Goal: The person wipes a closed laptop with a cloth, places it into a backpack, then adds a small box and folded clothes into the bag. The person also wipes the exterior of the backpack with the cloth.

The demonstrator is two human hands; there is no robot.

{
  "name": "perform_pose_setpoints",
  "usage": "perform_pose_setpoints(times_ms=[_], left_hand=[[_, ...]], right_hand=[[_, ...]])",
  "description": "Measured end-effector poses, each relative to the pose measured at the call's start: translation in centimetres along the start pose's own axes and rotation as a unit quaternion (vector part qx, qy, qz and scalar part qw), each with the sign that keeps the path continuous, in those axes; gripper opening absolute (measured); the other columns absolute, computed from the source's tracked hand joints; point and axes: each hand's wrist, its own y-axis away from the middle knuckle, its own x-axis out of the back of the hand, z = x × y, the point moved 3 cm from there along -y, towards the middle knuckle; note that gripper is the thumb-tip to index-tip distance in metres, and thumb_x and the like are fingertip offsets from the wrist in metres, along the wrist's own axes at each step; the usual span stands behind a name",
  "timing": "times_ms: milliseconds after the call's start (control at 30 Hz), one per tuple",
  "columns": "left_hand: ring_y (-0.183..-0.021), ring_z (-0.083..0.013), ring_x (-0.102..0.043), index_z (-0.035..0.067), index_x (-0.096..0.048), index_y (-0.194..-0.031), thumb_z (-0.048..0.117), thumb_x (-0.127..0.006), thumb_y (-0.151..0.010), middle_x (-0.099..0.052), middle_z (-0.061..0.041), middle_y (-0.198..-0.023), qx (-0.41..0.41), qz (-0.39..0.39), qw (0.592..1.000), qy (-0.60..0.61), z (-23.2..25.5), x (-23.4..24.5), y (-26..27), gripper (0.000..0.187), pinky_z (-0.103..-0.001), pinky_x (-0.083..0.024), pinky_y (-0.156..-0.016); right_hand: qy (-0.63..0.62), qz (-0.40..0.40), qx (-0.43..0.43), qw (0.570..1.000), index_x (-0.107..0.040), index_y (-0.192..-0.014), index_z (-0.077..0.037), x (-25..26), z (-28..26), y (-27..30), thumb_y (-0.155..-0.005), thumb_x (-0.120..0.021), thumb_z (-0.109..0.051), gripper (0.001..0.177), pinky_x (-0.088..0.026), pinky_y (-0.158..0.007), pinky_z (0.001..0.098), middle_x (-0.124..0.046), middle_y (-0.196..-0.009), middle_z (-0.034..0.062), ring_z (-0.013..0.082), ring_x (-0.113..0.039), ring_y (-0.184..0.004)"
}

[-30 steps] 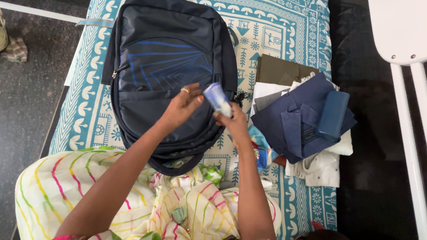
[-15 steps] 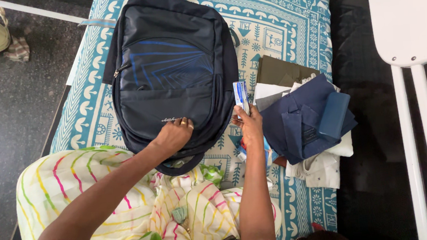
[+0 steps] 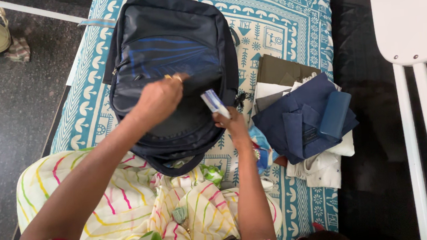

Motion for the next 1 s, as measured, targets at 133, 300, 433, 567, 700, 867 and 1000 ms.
perform_pose_setpoints(times_ms=[133,300,433,567,700,867,1000], left_hand=[[-0.089,-0.0406,-0.070,0.008,-0.070,-0.127,0.001,-0.052,-0.089,-0.069,-0.024,-0.103,-0.058,0.023,0.993,0.096,2.5,-0.2,2.5,0.043,-0.047,-0.056,-0.075],[-0.100,-0.0419,-0.069,0.008,-0.072,-0.115,0.006,-0.060,-0.088,-0.067,-0.026,-0.116,-0.009,0.000,1.000,0.006,-1.0,-1.7,2.9,0.029,-0.047,-0.056,-0.084],[-0.100,-0.0416,-0.068,0.014,-0.071,-0.127,0.002,-0.060,-0.092,-0.064,-0.025,-0.119,0.133,-0.059,0.989,0.004,-4.1,-3.2,4.2,0.039,-0.048,-0.056,-0.086],[-0.105,-0.0463,-0.065,0.015,-0.067,-0.132,0.005,-0.065,-0.087,-0.056,-0.032,-0.133,0.110,-0.020,0.994,0.014,-4.7,-4.7,4.8,0.046,-0.049,-0.055,-0.086],[-0.113,-0.0486,-0.063,0.021,-0.061,-0.138,0.007,-0.068,-0.087,-0.049,-0.034,-0.140,0.142,-0.031,0.988,0.048,-5.7,-6.3,5.2,0.054,-0.049,-0.056,-0.089],[-0.109,-0.0489,-0.064,0.026,-0.056,-0.140,0.012,-0.071,-0.087,-0.046,-0.035,-0.143,0.163,-0.053,0.983,0.064,-6.7,-7.3,5.9,0.056,-0.050,-0.056,-0.087],[-0.105,-0.0497,-0.066,0.028,-0.055,-0.140,0.013,-0.070,-0.089,-0.046,-0.034,-0.144,0.168,-0.057,0.981,0.082,-6.8,-8.0,6.5,0.055,-0.051,-0.057,-0.085]], right_hand=[[0.174,0.092,0.127,0.972,-0.067,-0.113,0.007,-4.5,0.2,0.9,-0.084,-0.081,-0.025,0.046,-0.056,-0.078,0.0367,-0.075,-0.099,0.0194,0.0261,-0.073,-0.086],[0.391,0.101,0.222,0.887,-0.064,-0.118,0.004,-6.9,0.2,1.8,-0.084,-0.080,-0.025,0.047,-0.050,-0.095,0.0474,-0.064,-0.116,0.0234,0.0425,-0.060,-0.110],[0.452,0.055,0.186,0.871,-0.055,-0.138,0.004,-7.1,0.5,1.5,-0.083,-0.079,-0.020,0.064,-0.047,-0.095,0.0496,-0.061,-0.119,0.0232,0.0449,-0.057,-0.110],[0.356,0.018,0.197,0.913,-0.049,-0.144,0.005,-7.4,1.3,1.4,-0.071,-0.079,-0.004,0.079,-0.046,-0.097,0.0486,-0.056,-0.128,0.0276,0.0480,-0.053,-0.117],[0.285,0.015,0.203,0.937,-0.056,-0.135,0.000,-6.3,3.0,0.5,-0.072,-0.079,-0.005,0.068,-0.053,-0.089,0.0443,-0.059,-0.129,0.0253,0.0424,-0.062,-0.110],[0.315,0.188,0.171,0.915,-0.071,-0.121,-0.007,0.5,5.5,-3.4,-0.098,-0.066,-0.011,0.023,-0.058,-0.089,0.0418,-0.073,-0.113,0.0177,0.0338,-0.073,-0.100],[0.413,0.213,0.140,0.874,-0.068,-0.126,-0.004,5.0,8.6,-4.7,-0.086,-0.059,0.001,0.041,-0.052,-0.091,0.0493,-0.068,-0.117,0.0236,0.0427,-0.065,-0.106]])
